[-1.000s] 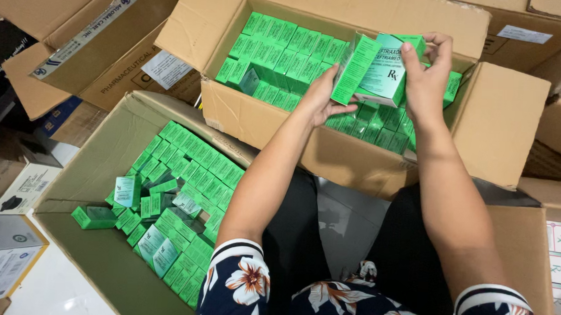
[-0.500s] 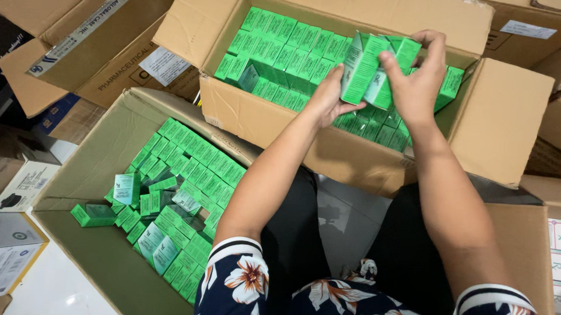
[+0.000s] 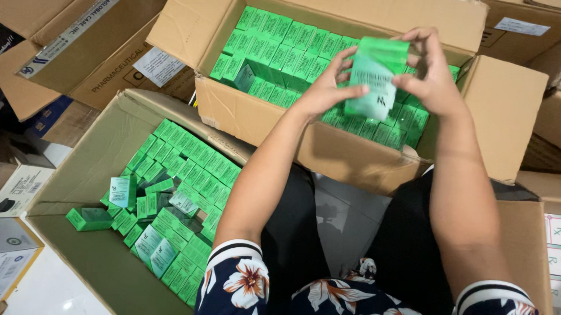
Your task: The person transfers small green boxes from a lower cardboard box to a larger upper box, arranging them in neat rows. The person handles the boxes by hand, picking them up and placing them upright in the larger container.
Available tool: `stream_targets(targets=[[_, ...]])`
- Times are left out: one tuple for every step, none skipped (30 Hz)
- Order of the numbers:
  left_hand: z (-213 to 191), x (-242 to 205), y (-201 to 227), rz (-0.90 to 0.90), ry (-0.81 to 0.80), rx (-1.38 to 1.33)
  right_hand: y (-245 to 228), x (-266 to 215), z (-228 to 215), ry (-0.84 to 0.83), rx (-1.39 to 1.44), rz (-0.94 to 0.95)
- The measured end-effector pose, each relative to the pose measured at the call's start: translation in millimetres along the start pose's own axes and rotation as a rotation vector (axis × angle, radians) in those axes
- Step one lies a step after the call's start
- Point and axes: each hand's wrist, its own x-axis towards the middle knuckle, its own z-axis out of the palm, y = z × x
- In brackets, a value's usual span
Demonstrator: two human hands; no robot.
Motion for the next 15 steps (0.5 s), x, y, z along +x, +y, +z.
stream_targets(targets=[[0, -1, 4, 0.126, -0.078, 0.017, -10, -1, 2, -0.061, 0.04, 0.035], [4, -2, 7, 0.081, -0.054, 0.02, -21, -2, 5, -0.122, 0.079, 0.07], [13, -2, 8, 0.034, -0.031, 0.023, -32, -5, 7, -0.115, -0.089, 0.111], [20, -3, 8, -0.013, -0.01, 0.025, -41, -8, 7, -0.108, -0.257, 0.152], [25, -6, 8, 0.08, 0.05, 0.24, -48, -10, 10, -0.1, -0.424, 0.197], [29, -8, 8, 0.173, 0.109, 0.455, -50, -10, 13, -0.127, -0.569, 0.106], [33, -10, 7, 0.269, 0.168, 0.668, -52, -8, 14, -0.155, -0.715, 0.014], [41, -10, 6, 0.266, 0.168, 0.713, -52, -8, 15, -0.184, -0.859, -0.079], [49, -10, 5, 0.264, 0.168, 0.758, -52, -11, 14, -0.214, -0.902, -0.049], [55, -12, 5, 0.262, 0.168, 0.803, -52, -16, 13, -0.244, -0.944, -0.018], [58, -14, 6, 0.232, 0.092, 0.818, -50, -19, 12, -0.273, -0.986, 0.011], [61, -16, 6, 0.203, 0.016, 0.832, -49, -23, 8, -0.29, -0.998, 0.084], [63, -17, 7, 0.173, -0.058, 0.843, -48, -28, 1, -0.309, -1.007, 0.157], [62, -17, 7, 0.199, -0.041, 0.851, -46, -33, -5, -0.327, -1.016, 0.231], [61, -16, 6, 0.225, -0.026, 0.86, -42, -37, -10, -0.338, -1.086, 0.233]])
